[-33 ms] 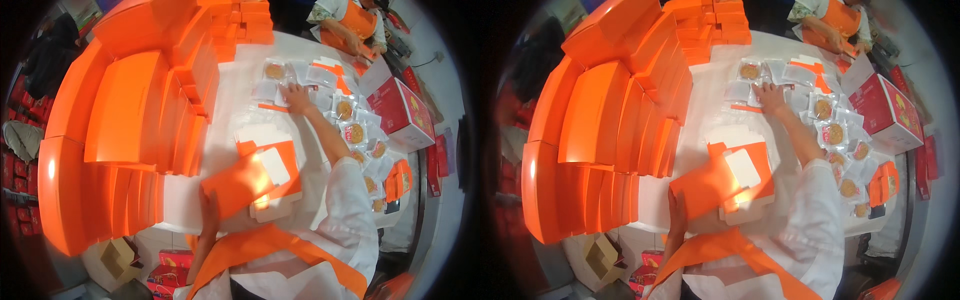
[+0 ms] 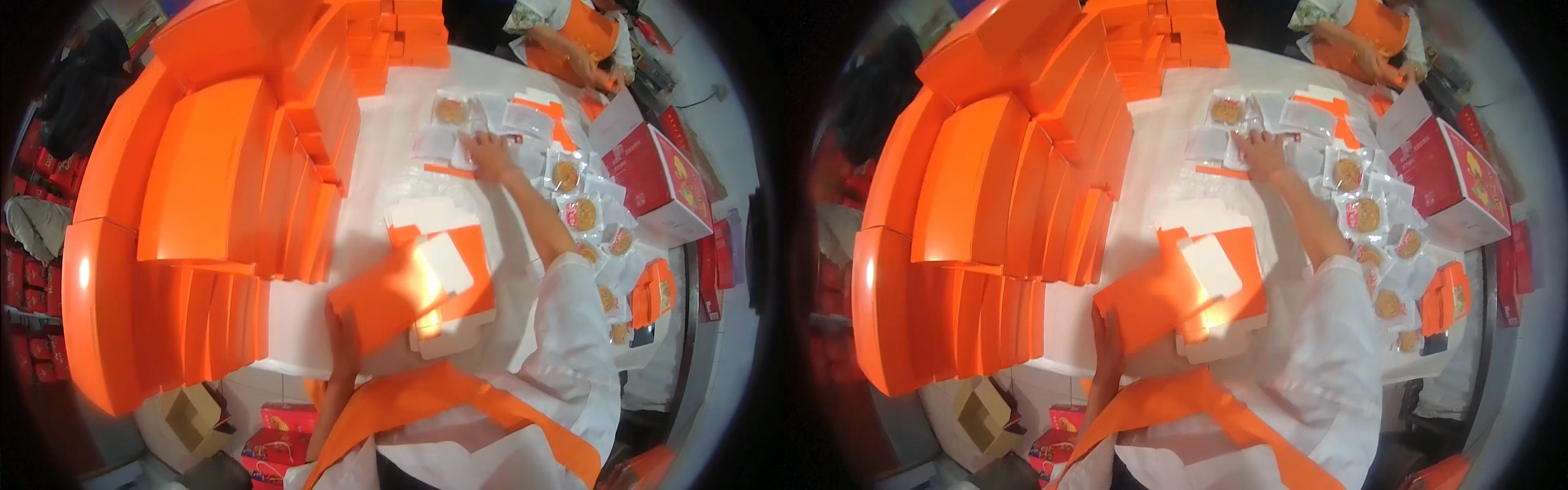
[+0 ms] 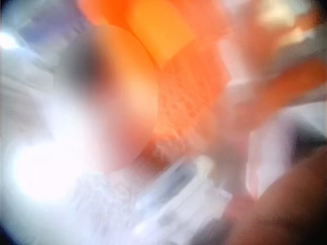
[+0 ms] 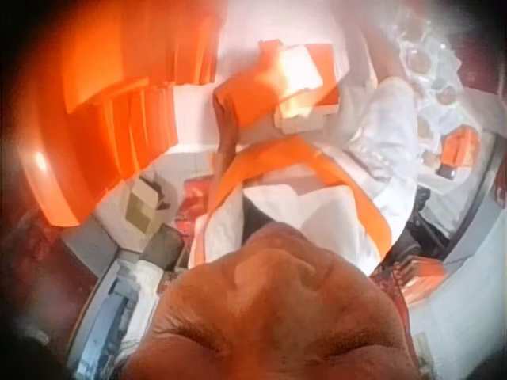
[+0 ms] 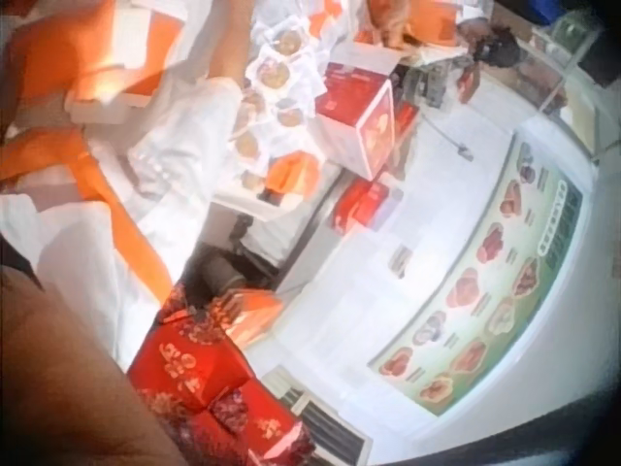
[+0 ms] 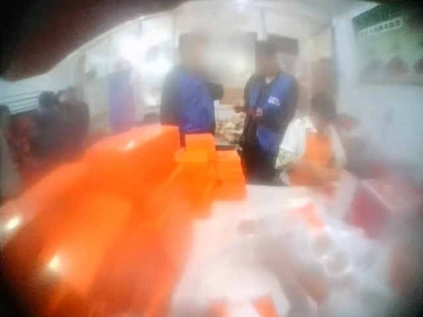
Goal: The person assembles orange cardboard boxes by folding flaps and tucking them into slots. They repeatedly pick up flat orange sheets, fold them into box shapes, and place the finished boxes into a growing stack on the table.
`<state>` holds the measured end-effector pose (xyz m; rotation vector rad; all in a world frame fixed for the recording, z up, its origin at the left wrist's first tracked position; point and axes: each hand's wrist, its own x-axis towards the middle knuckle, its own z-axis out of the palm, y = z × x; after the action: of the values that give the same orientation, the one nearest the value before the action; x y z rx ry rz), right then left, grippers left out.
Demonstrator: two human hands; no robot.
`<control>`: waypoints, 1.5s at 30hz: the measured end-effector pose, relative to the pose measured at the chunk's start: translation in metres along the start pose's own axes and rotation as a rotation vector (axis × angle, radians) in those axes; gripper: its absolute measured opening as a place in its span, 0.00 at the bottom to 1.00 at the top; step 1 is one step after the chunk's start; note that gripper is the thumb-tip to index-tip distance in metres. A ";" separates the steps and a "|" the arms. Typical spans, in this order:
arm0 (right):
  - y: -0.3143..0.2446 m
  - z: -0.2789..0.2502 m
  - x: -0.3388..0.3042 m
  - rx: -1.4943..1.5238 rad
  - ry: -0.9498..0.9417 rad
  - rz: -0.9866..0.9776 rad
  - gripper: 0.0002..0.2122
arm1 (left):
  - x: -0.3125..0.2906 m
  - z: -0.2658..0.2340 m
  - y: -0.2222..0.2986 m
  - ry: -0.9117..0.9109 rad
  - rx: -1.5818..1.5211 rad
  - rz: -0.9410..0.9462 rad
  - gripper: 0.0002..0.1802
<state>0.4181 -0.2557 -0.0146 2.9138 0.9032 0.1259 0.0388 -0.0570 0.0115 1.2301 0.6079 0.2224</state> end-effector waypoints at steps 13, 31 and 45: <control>-0.062 -0.042 -0.130 2.532 0.414 0.552 0.20 | 0.005 -0.014 -0.026 0.134 0.020 0.053 0.34; -0.152 -0.090 -0.194 1.138 -0.147 -0.099 0.16 | -0.006 -0.021 -0.027 0.210 -0.079 0.151 0.33; -0.186 -0.083 -0.189 1.713 -0.044 -0.088 0.12 | -0.050 -0.063 -0.080 -0.052 0.036 0.070 0.27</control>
<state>0.1504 -0.2050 0.0375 4.1163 1.6601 -1.3783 -0.0493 -0.0567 -0.0601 1.2888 0.5265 0.2381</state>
